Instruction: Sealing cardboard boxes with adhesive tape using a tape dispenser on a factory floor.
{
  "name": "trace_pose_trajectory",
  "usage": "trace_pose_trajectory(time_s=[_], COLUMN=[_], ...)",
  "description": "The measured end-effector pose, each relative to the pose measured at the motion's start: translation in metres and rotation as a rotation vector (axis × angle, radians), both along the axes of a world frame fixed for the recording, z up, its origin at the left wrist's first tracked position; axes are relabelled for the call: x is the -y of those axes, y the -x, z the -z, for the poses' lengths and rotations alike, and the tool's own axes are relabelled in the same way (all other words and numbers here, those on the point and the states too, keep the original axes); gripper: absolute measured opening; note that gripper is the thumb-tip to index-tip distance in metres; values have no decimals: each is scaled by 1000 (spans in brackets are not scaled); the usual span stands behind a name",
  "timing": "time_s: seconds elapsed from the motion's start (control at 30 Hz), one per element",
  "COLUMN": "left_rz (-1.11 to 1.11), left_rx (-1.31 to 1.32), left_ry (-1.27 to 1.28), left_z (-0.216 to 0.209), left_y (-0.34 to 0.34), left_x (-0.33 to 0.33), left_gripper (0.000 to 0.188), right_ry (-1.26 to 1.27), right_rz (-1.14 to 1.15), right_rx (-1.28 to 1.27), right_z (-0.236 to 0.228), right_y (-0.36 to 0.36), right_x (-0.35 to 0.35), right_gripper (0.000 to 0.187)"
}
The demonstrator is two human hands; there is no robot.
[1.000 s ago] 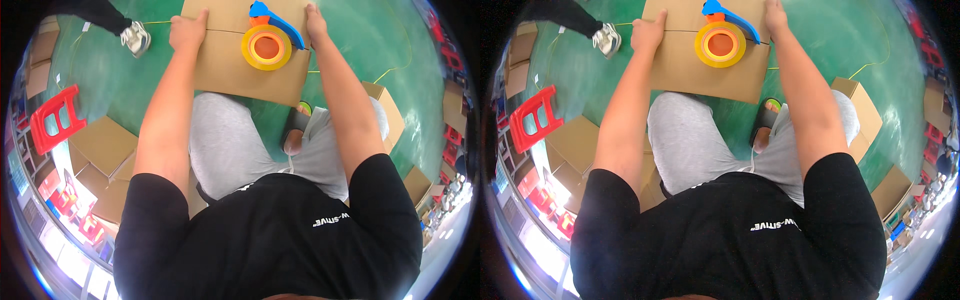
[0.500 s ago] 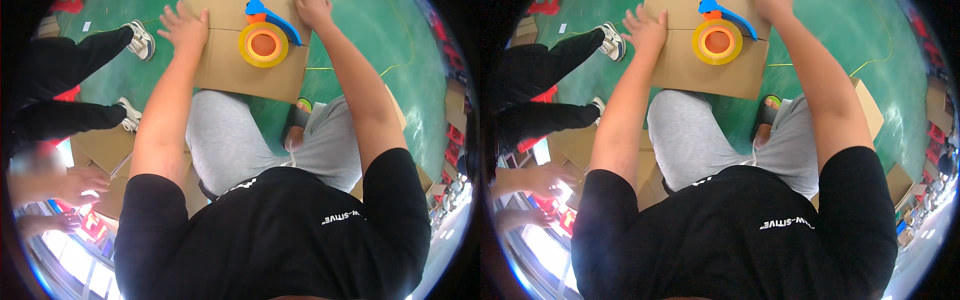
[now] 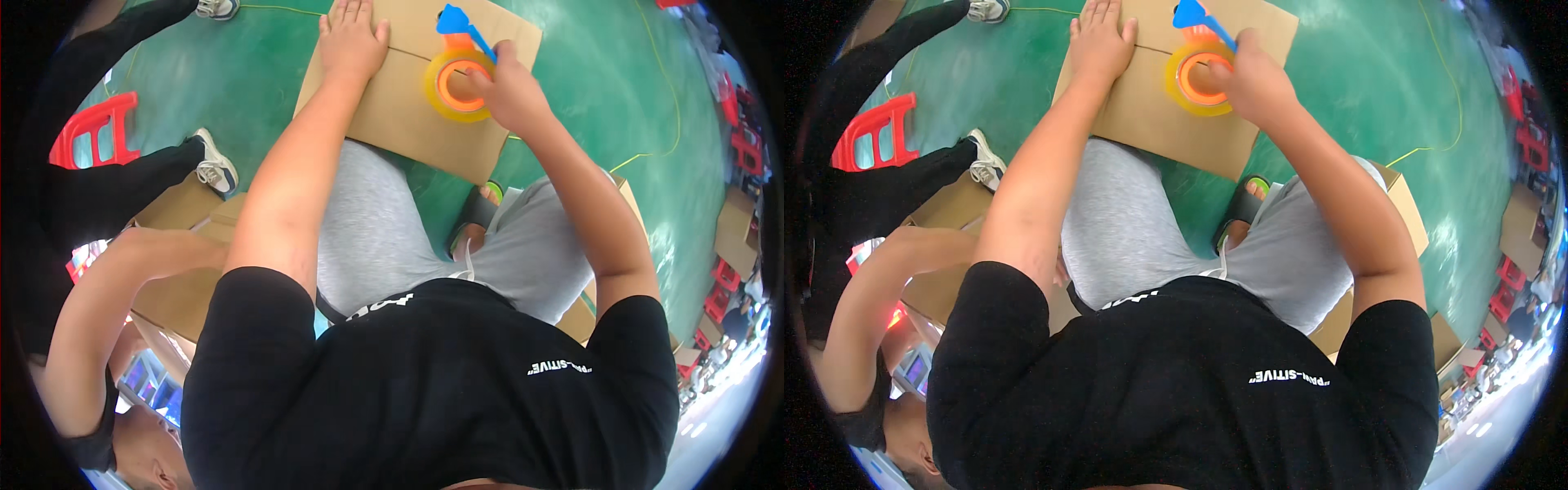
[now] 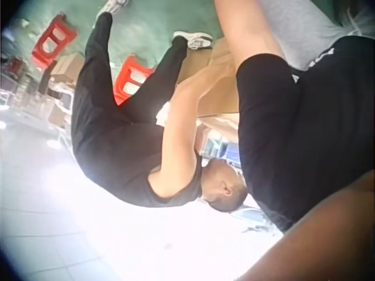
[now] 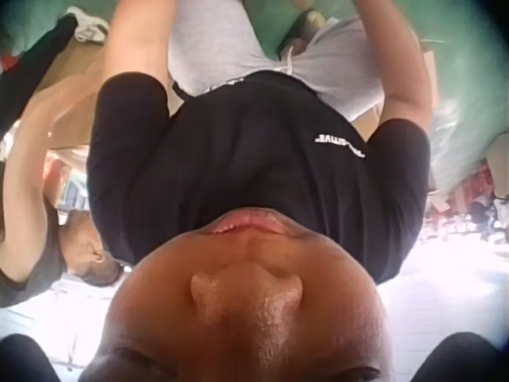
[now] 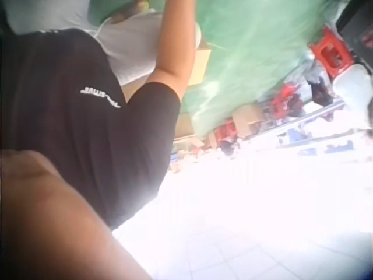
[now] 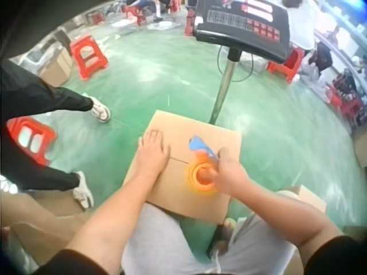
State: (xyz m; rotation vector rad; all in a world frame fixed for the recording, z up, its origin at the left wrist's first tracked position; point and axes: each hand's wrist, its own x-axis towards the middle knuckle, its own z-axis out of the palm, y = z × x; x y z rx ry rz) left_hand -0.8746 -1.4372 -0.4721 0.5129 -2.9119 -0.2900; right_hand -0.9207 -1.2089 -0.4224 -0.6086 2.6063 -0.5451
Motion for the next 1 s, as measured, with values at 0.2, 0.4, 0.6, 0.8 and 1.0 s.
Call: trace_pose_trajectory(time_s=[0.2,0.4,0.6,0.8,1.0], left_rz=[-18,-18,-25,-12,123], left_rx=[0,-11,-12,5,-486], left_ry=[14,-20,-3,-18,57], left_z=[1,0,0,-5,42], left_y=[3,6,3,4,1], left_x=[0,-1,5,1,24], left_gripper=[52,51,51,51,54], right_ry=[635,624,765,670,510], right_rz=[232,-176,-140,-348,-292], right_rx=[394,-431,-461,-370,-397], right_z=[-13,8,11,16,22], right_y=[22,15,18,14,0], right_x=[-16,-13,-11,-15,-20], right_gripper=[56,50,52,53,54])
